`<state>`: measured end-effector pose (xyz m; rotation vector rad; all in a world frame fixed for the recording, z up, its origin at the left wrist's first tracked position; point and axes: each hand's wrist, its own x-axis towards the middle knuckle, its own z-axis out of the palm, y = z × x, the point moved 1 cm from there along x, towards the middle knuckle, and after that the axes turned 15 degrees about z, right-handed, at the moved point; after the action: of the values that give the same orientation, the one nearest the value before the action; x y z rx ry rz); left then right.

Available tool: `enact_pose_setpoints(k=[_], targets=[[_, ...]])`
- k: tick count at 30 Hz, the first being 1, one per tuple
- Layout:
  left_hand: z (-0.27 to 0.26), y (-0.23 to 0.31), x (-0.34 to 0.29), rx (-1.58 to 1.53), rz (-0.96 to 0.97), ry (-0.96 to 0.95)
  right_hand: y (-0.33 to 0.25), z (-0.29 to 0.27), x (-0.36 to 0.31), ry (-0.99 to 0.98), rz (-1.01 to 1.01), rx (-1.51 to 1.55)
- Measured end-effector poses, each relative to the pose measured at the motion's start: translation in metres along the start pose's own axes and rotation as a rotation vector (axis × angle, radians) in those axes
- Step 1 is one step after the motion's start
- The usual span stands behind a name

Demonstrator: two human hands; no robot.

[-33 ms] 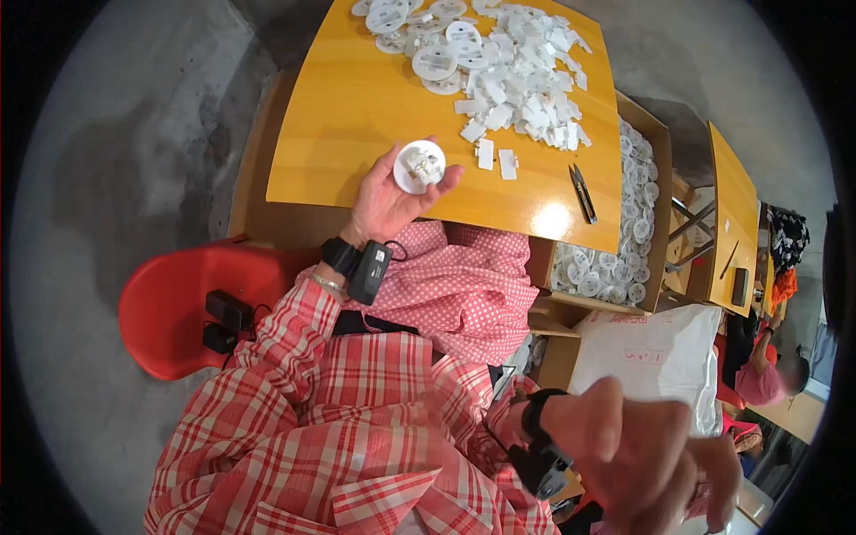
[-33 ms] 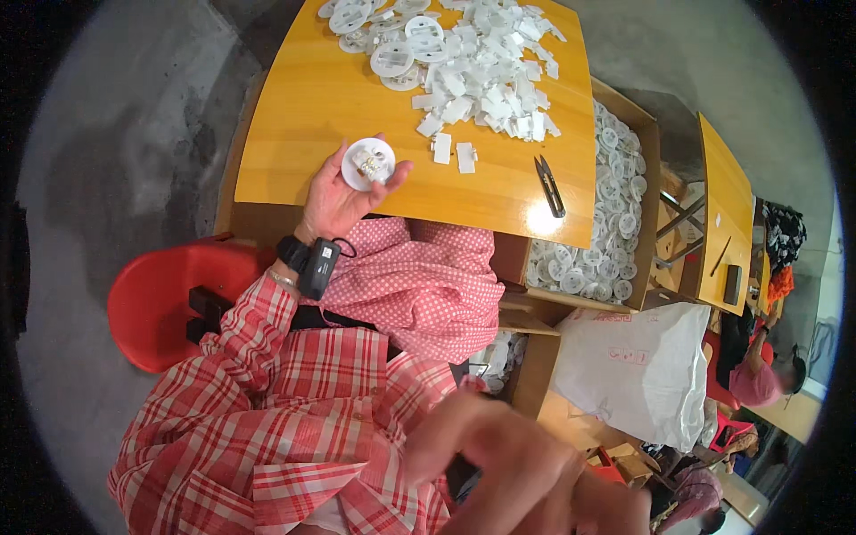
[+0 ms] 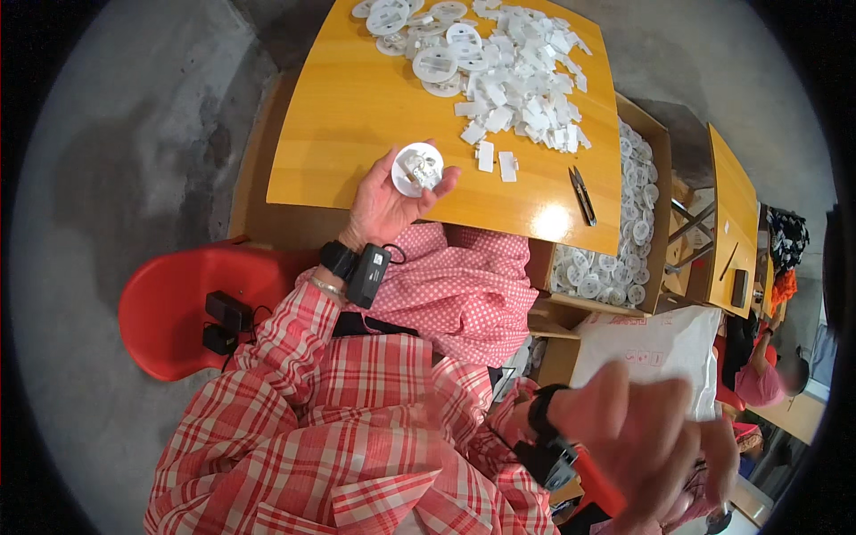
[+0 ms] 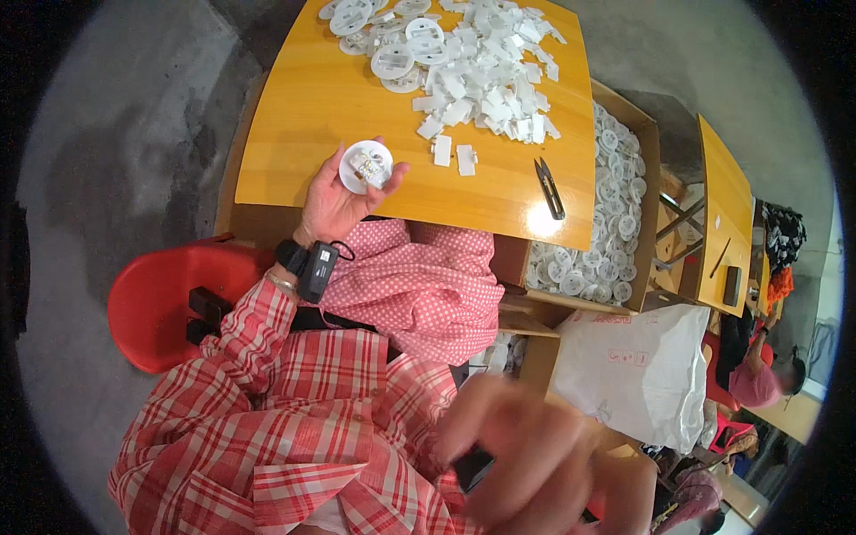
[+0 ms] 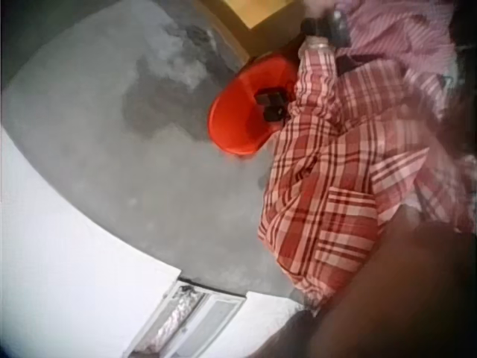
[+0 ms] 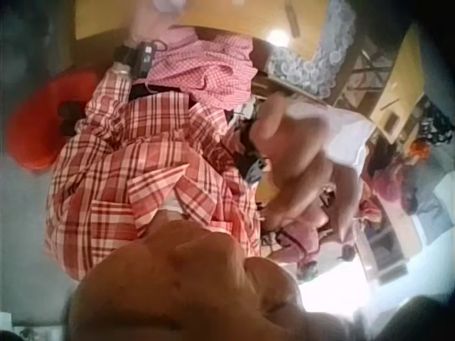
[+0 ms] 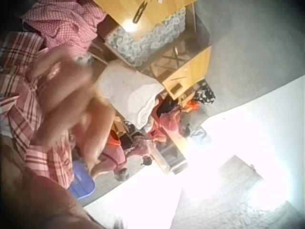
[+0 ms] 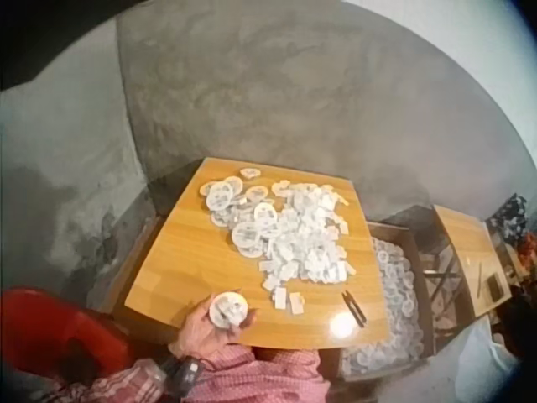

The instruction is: Manually assemble small white plastic components by joining pieces and trimming them with a tool.

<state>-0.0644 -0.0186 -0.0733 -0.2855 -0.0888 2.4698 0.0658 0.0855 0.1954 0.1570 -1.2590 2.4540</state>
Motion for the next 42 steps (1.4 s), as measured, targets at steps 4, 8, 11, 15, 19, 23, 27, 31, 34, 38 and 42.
enact_pose_setpoints(k=[4,8,11,15,19,23,27,31,34,38,42], targets=[[-0.009,0.01,-0.01,0.08,0.036,-0.012,0.02,-0.116,0.017,0.45,0.212,-0.908],[-0.007,0.005,-0.016,0.3,0.109,-0.005,0.076,-0.213,0.033,0.426,0.479,-1.164],[-0.001,0.006,-0.02,0.474,0.121,-0.06,0.11,-0.235,0.037,0.339,0.518,-1.447],[0.019,-0.005,-0.026,0.721,0.19,0.057,0.137,-0.236,0.048,0.414,0.622,-1.638],[0.031,-0.011,-0.029,0.835,0.192,0.039,0.155,-0.243,0.052,0.412,0.491,-1.717],[0.035,-0.015,-0.031,0.901,0.222,0.002,0.163,-0.237,0.053,0.388,0.475,-1.805],[0.045,-0.021,-0.032,0.898,0.237,-0.002,0.162,-0.257,0.047,0.417,0.437,-1.773],[0.043,-0.021,-0.034,0.958,0.219,-0.02,0.161,-0.253,0.042,0.444,0.37,-1.774],[0.049,-0.023,-0.036,0.998,0.232,-0.026,0.153,-0.247,0.036,0.498,0.413,-1.67],[0.054,-0.024,-0.038,0.994,0.199,-0.044,0.139,-0.247,0.026,0.476,0.462,-1.322],[0.056,-0.024,-0.041,0.931,0.167,-0.04,0.126,-0.231,0.018,0.428,0.559,-0.873]])
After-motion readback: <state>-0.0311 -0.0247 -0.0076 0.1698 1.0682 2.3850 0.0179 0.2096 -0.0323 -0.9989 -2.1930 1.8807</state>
